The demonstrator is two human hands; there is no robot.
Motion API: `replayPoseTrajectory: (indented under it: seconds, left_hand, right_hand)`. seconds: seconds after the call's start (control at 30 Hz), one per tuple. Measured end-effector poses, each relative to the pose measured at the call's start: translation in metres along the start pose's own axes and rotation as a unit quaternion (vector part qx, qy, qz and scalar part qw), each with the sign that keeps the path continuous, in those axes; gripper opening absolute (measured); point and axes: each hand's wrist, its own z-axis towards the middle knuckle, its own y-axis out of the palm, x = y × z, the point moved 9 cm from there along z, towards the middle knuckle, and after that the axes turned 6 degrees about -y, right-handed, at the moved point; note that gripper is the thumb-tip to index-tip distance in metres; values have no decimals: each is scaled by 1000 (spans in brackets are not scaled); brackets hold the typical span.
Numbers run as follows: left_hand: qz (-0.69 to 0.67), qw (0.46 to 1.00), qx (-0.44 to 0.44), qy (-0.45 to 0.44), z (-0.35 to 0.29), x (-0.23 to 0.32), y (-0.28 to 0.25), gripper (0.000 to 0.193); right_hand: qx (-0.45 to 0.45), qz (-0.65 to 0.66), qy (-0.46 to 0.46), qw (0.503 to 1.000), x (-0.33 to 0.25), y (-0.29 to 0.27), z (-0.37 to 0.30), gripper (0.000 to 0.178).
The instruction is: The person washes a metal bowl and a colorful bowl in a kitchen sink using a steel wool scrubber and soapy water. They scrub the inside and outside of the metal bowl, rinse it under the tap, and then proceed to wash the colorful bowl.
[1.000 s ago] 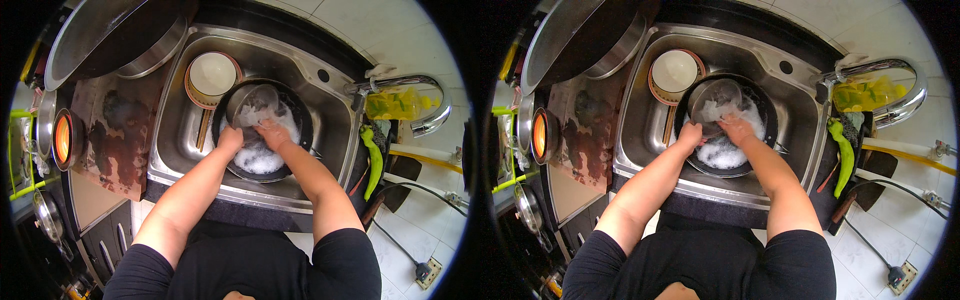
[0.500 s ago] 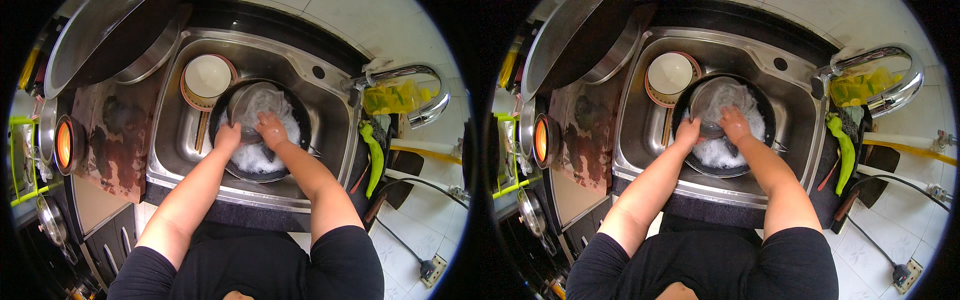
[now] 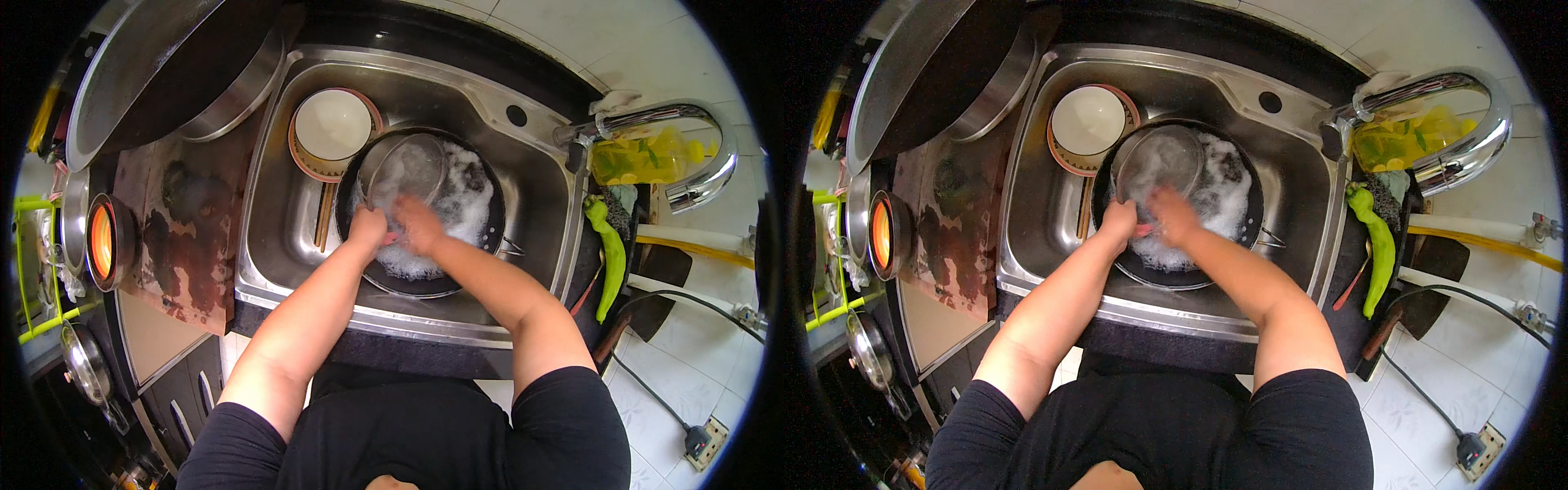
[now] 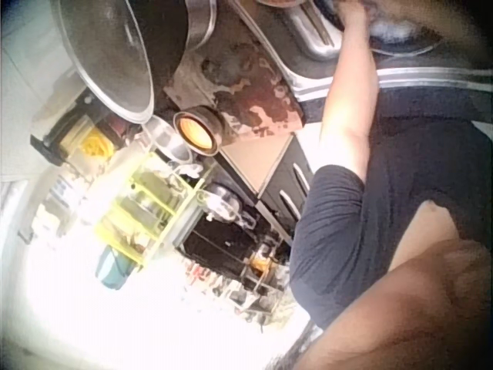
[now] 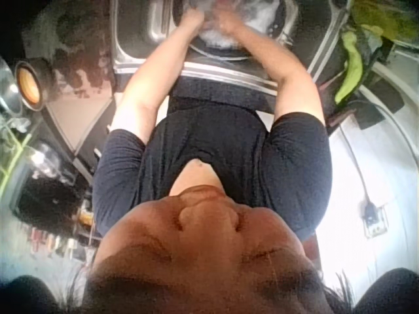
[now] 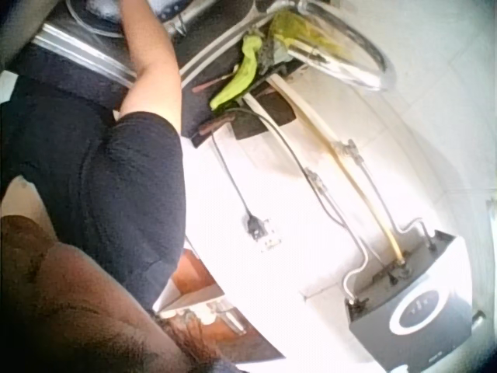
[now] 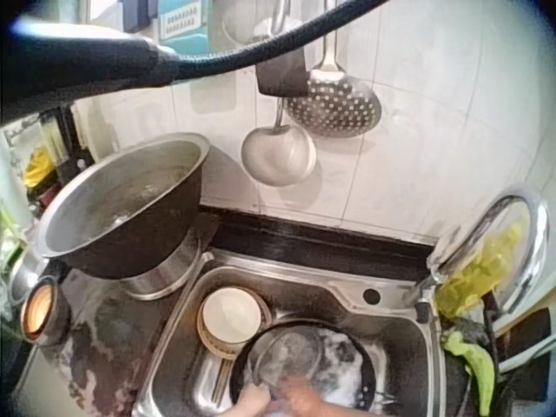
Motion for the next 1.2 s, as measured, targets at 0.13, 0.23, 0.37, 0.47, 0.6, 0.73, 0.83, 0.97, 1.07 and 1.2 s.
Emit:
replayPoseTrajectory:
  seconds: [0.13, 0.23, 0.37, 0.47, 0.6, 0.73, 0.83, 0.97, 1.07, 1.2]
  left_hand:
    - [56, 993, -94, -44, 4, -3, -2, 36]
    - [100, 995, -22, -17, 1, 1, -3, 35]
    - [16, 998, -60, -10, 1, 4, 5, 37]
    - [51, 996, -44, -56, 8, -4, -5, 40]
    - [33, 997, -24, -59, 6, -3, -8, 43]
    - [57, 997, -43, -8, -11, 26, -4, 47]
    - [63, 996, 8, 65, 10, 14, -6, 48]
    - [68, 996, 24, 56, 21, 5, -15, 40]
    - [83, 996, 5, 38, -4, 21, -5, 40]
    - [65, 996, 1, 60, 7, 14, 0, 39]
  right_hand:
    - [-60, 84, -54, 993, -10, -8, 3, 46]
    - [-194, -127, 76, 970, 56, 10, 4, 52]
    - [-67, -171, 11, 983, 7, 2, 12, 55]
    - [-38, 116, -19, 992, -6, 8, -1, 65]
    - [-64, -127, -58, 988, 38, -15, -10, 55]
    - [-39, -265, -1, 964, 27, -22, -4, 44]
    - [40, 130, 39, 990, -15, -15, -2, 39]
    - [-44, 39, 18, 998, 0, -9, -6, 42]
    - [-90, -201, 30, 975, 37, -23, -5, 50]
    - [41, -80, 2, 996, 3, -7, -8, 46]
